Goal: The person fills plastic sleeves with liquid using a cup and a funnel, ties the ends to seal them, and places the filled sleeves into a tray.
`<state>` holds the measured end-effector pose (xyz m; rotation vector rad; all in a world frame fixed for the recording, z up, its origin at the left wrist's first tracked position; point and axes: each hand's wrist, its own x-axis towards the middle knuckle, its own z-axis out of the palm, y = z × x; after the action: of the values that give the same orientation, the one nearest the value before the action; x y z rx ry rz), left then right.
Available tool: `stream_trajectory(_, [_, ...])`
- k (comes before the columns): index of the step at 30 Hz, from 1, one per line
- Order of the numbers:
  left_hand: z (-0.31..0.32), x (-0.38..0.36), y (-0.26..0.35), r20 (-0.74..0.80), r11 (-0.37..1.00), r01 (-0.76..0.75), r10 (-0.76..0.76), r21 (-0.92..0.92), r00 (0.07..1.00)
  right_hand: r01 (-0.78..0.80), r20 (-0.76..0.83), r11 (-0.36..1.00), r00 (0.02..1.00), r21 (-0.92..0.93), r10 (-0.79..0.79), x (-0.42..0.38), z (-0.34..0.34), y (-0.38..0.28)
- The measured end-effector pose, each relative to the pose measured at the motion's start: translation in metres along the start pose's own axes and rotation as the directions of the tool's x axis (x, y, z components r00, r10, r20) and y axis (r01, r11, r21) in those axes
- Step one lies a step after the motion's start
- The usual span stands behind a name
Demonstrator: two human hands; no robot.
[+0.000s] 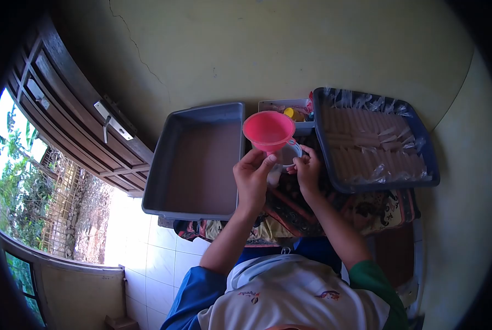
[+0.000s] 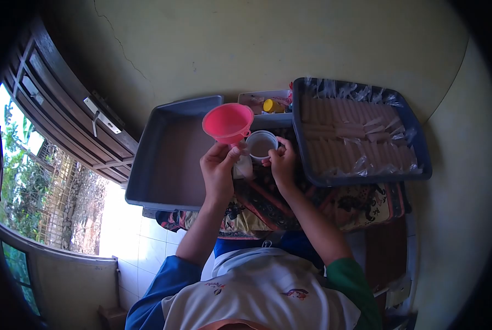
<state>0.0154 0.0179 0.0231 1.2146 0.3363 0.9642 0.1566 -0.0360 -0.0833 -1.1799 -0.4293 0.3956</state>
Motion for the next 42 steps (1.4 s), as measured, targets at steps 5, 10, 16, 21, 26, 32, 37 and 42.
stream_trajectory(5, [-0.003,-0.005,-0.006,-0.013,1.000,0.001,-0.001,-0.005,1.000,-0.029,0.007,0.999,1.000,-0.022,0.029,0.002,-0.005,0.004])
stream_trajectory(10, [0.000,-0.005,-0.013,-0.035,0.999,-0.001,0.003,0.050,0.999,-0.089,0.067,0.989,0.993,-0.120,0.098,-0.002,-0.008,-0.009])
stream_trajectory(16, [-0.003,-0.008,-0.019,-0.019,0.996,0.036,-0.035,0.078,0.999,0.497,0.367,0.773,0.856,-0.394,-0.364,-0.068,-0.008,-0.073])
stream_trajectory(21, [0.004,-0.012,-0.017,0.030,0.994,0.065,-0.068,0.089,0.997,0.790,0.428,0.507,0.613,-0.344,-0.664,-0.057,0.010,-0.148])
stream_trajectory(26, [0.003,-0.009,-0.023,0.044,0.987,0.025,-0.033,0.159,0.998,0.846,0.557,0.414,0.532,-0.335,-0.638,-0.037,0.004,-0.152])
stream_trajectory(32, [0.001,-0.009,-0.025,0.029,0.995,0.074,-0.076,0.060,0.997,0.667,0.200,0.743,0.736,-0.050,-0.647,-0.032,0.006,-0.146])
stream_trajectory(37, [0.007,-0.010,-0.014,-0.046,0.986,0.111,-0.106,0.125,0.993,0.680,0.245,0.650,0.731,-0.339,-0.637,-0.016,0.002,-0.104])
stream_trajectory(42, [0.006,-0.008,-0.014,-0.012,0.995,0.053,-0.053,0.088,0.999,0.652,0.324,0.553,0.748,-0.518,-0.579,-0.007,0.007,-0.061])
